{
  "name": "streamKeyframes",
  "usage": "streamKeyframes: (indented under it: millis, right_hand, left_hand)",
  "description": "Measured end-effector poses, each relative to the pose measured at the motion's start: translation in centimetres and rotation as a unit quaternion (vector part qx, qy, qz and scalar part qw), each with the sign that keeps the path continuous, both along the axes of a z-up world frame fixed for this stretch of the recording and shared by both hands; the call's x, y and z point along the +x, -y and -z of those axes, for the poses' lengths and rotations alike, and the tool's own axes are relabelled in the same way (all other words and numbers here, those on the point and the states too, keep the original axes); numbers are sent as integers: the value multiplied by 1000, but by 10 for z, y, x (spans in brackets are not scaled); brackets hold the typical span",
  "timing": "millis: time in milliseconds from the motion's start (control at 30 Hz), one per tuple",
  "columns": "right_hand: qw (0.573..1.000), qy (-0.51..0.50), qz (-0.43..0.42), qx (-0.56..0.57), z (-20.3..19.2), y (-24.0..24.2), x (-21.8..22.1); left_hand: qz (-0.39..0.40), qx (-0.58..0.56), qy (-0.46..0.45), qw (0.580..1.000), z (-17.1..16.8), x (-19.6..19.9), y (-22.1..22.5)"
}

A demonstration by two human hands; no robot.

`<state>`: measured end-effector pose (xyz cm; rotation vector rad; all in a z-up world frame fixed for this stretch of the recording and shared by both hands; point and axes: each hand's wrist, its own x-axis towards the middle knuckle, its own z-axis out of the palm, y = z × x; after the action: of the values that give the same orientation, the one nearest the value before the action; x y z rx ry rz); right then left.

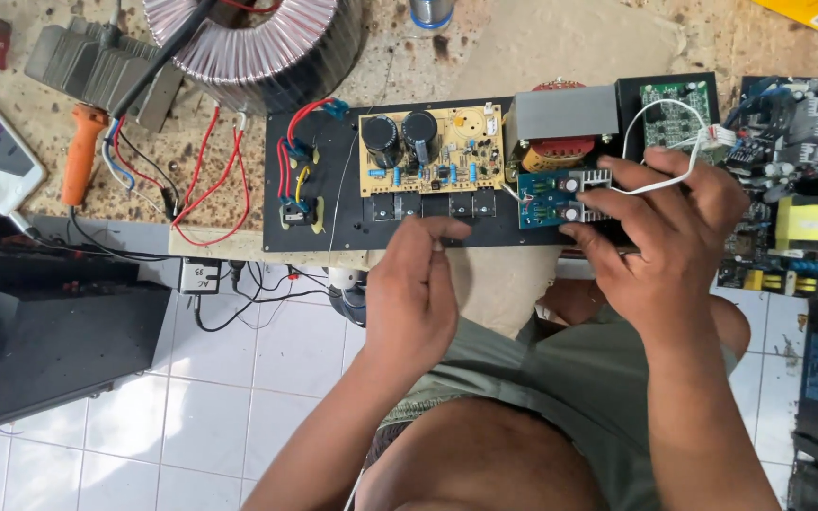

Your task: Soldering wires to a circuit board and assembling electronic components on a workbench.

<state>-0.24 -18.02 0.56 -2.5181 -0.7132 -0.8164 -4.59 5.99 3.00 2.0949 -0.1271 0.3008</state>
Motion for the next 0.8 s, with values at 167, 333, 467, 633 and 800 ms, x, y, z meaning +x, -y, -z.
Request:
streamKeyframes:
  millis: [167, 333, 467, 633, 800]
  right_hand:
    - [1000, -11, -5, -23, -6, -1, -2]
    - [998, -20, 16, -52, -6, -2, -2]
    - [997, 2, 11, -73, -13, -5, -2]
    - [984, -1, 12, -177, -21, -1, 1]
    - [989, -20, 5, -148, -17, 2, 2]
  left_hand:
    - [14, 165, 77, 983, 13, 15, 20]
    - [38, 210, 49, 976, 26, 27, 28]
    - [40, 220, 44, 974, 26, 28, 25]
    - [46, 223, 69, 971, 25, 30, 21]
    - [49, 239, 73, 967, 27, 32, 21]
